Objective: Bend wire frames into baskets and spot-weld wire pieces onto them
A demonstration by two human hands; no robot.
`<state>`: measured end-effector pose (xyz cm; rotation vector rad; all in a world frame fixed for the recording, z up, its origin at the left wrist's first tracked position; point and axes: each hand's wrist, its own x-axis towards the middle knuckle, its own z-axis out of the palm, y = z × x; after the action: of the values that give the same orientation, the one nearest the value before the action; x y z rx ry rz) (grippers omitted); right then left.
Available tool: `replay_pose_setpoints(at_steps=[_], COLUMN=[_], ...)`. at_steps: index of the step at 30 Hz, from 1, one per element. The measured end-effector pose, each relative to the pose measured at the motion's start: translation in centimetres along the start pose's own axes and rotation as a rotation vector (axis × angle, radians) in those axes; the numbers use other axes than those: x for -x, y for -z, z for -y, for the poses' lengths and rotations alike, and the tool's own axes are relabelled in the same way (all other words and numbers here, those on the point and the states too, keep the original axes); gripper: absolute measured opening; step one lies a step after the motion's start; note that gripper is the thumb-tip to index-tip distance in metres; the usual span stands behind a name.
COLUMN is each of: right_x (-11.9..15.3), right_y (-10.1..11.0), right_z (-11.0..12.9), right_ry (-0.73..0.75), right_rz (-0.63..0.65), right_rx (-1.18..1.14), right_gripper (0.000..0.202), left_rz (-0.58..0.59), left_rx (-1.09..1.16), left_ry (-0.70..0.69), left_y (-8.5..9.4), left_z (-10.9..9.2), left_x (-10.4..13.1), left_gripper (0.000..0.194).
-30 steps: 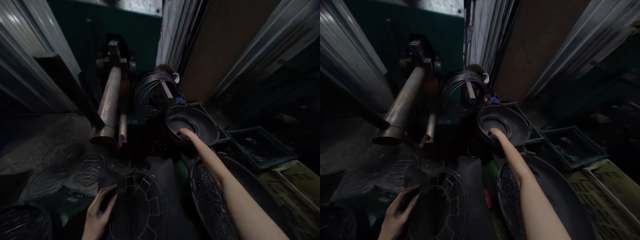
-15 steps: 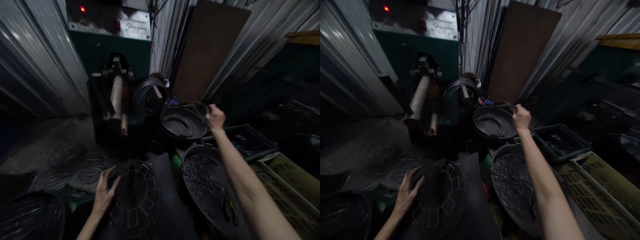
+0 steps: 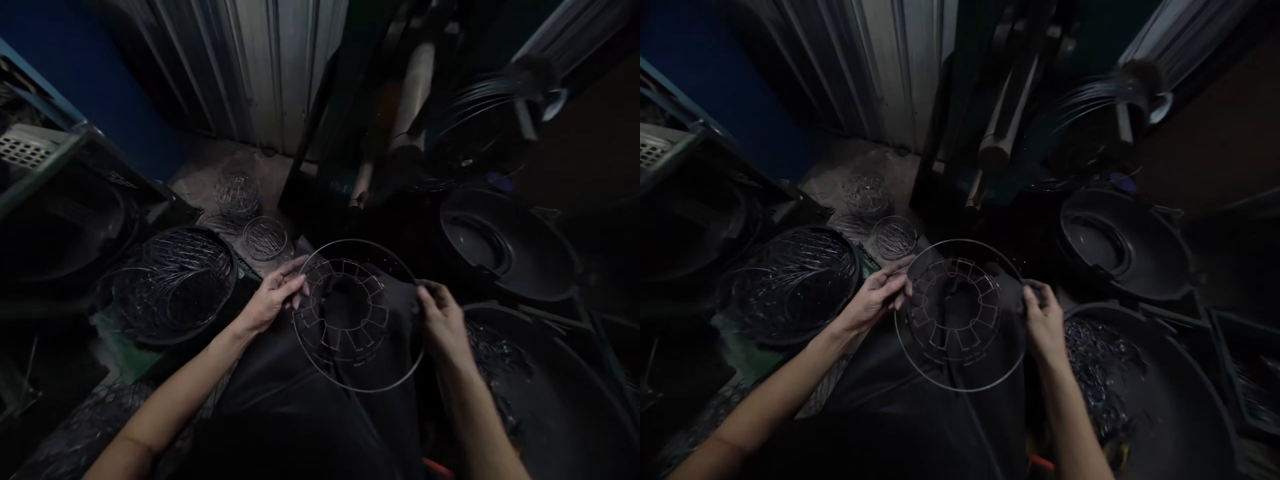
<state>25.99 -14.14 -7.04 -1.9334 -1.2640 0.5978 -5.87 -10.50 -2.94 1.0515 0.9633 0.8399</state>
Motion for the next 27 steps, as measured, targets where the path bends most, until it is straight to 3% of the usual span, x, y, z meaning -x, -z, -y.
replay_pose_setpoints(at_steps=[3,7,16,22,24,27], right_x=[0.7,0.8,0.1,-0.5,-0.6,-0.8], right_y=[-2.7,-4.1,-3.7,-3.3,-3.0,-2.8], right_z=[0.1,-0.7,-1.2,-1.2,-1.7,-2.3], right_ry=[-0.045,-0.030,0.026,0.018,-0.027,-0.122], right_rz=[0.091,0.140,0.200,0.299,0.337,0.402], right_rx=[0.087,0.210,0.301,0.355,0.318,0.085], right_gripper=[0.039,0.045,0.044,0.044,0.046,0.046], left_rz=[-0.217,-0.248,-0.162,-0.218,-0.252,-0.314], left_rx=[-0.319,-0.698,-0.937,-1.040,-1.052,-1.030], left_ry=[0.020,-0.024,-0.024,0.018,0.001,-0.046], left_y=[1.8,2.7,2.9,2.4,2.3,2.4], left_z=[2.9,6.1,9.0,9.8,10.5,11.8], left_x=[-0.4,-1.9,-2.4,-2.3,-2.2,-2.2], left_gripper=[0.048,0.037,0.043,0.047,0.048,0.047])
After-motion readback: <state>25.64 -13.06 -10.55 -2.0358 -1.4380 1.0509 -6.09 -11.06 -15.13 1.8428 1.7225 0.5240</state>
